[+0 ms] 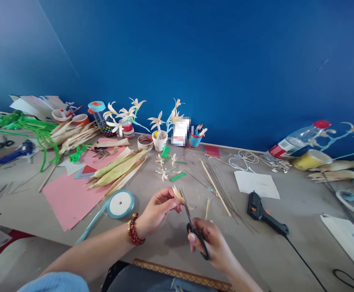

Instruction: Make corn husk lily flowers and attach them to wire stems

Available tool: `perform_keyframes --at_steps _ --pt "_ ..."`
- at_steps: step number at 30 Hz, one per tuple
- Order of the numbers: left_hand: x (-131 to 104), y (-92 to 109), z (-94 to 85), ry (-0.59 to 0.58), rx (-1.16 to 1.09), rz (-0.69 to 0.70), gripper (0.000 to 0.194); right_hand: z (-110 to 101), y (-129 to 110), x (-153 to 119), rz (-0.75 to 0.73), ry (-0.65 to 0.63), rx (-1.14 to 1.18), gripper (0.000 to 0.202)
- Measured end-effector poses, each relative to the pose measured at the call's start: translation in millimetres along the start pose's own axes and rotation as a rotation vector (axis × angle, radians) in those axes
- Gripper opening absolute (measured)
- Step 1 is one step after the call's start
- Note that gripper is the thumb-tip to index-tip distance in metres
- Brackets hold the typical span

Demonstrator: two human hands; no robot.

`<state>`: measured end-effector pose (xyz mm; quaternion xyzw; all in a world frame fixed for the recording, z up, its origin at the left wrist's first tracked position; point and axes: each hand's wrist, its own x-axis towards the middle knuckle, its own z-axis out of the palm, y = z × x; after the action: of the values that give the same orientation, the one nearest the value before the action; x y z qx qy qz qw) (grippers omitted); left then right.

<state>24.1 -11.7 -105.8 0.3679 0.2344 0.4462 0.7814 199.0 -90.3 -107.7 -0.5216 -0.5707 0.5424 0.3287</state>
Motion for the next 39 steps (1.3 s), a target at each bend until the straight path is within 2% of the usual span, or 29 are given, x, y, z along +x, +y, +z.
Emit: perform_keyframes --at_steps 6,29,34,39 --pt "0 0 0.2 0.006 0.016 0.013 0.017 0 2 0 -0.029 -0.013 -0.023 0.055" --pt "1 7 0.6 -0.047 0.083 -0.031 0.018 1 6 -3 0.072 -0.026 0.029 0.058" --pt "1 10 1.4 -0.060 0.132 -0.017 0.021 -10 3 -6 -0.005 -0.026 -0.001 0.055" --pt "-3 14 2.0 -0.070 0.306 -0.005 0.020 -25 -17 5 -0.053 -0.083 -0.023 0.054"
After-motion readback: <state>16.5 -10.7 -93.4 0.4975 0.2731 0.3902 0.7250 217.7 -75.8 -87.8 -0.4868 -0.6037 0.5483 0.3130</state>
